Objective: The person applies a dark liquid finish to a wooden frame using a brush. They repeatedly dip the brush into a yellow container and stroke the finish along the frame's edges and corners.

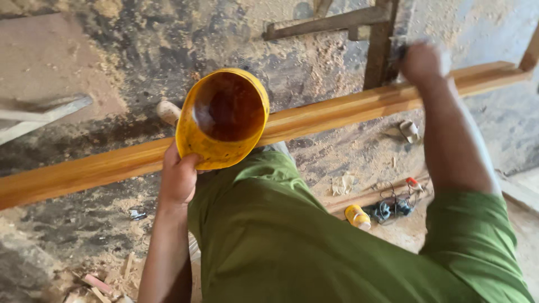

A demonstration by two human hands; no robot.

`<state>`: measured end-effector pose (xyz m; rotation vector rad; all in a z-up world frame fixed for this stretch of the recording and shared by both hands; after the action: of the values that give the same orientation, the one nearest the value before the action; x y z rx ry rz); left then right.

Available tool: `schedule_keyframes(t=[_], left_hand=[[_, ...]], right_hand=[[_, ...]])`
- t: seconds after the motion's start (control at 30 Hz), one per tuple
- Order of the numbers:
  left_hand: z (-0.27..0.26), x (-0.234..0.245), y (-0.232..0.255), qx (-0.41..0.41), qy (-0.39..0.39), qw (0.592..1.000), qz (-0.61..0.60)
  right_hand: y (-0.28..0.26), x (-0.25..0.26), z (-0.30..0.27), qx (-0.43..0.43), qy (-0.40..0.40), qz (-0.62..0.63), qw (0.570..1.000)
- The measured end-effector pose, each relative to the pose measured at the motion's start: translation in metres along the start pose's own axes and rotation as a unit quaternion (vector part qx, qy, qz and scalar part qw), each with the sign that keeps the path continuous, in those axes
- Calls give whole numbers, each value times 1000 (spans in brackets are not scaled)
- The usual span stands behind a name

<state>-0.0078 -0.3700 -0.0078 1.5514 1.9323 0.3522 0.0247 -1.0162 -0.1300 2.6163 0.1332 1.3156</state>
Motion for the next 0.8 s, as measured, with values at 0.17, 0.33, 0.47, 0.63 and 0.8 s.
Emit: schedule_keyframes(t=[0.17,0.33,0.47,0.63,0.8], left_hand=[[-4,15,-6,-35,18,999,0],[-11,27,-3,-54,26,998,19],[-18,31,8,-31,30,999,4],[-23,28,21,-27,7,1000,6],[-23,38,28,-14,-36,999,26]], right_hand=[[-176,31,-54,46,-153,10,987],[-253,89,-87,-23,-99,466,879],[-168,65,-95,-212,-144,498,828],[32,13,-142,-182,429,354,811],[40,-20,-177,-140,451,184,862]])
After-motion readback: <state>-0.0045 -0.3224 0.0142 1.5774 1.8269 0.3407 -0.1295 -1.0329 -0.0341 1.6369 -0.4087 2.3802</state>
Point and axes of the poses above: each hand's wrist, its own z-axis towards the middle knuckle, its own x-axis out of the back of the hand, y = z × x, the point moved 2 cm from there along z, towards the middle knuckle, and after that the axes turned 1 degree about y, right-handed, at the moved point
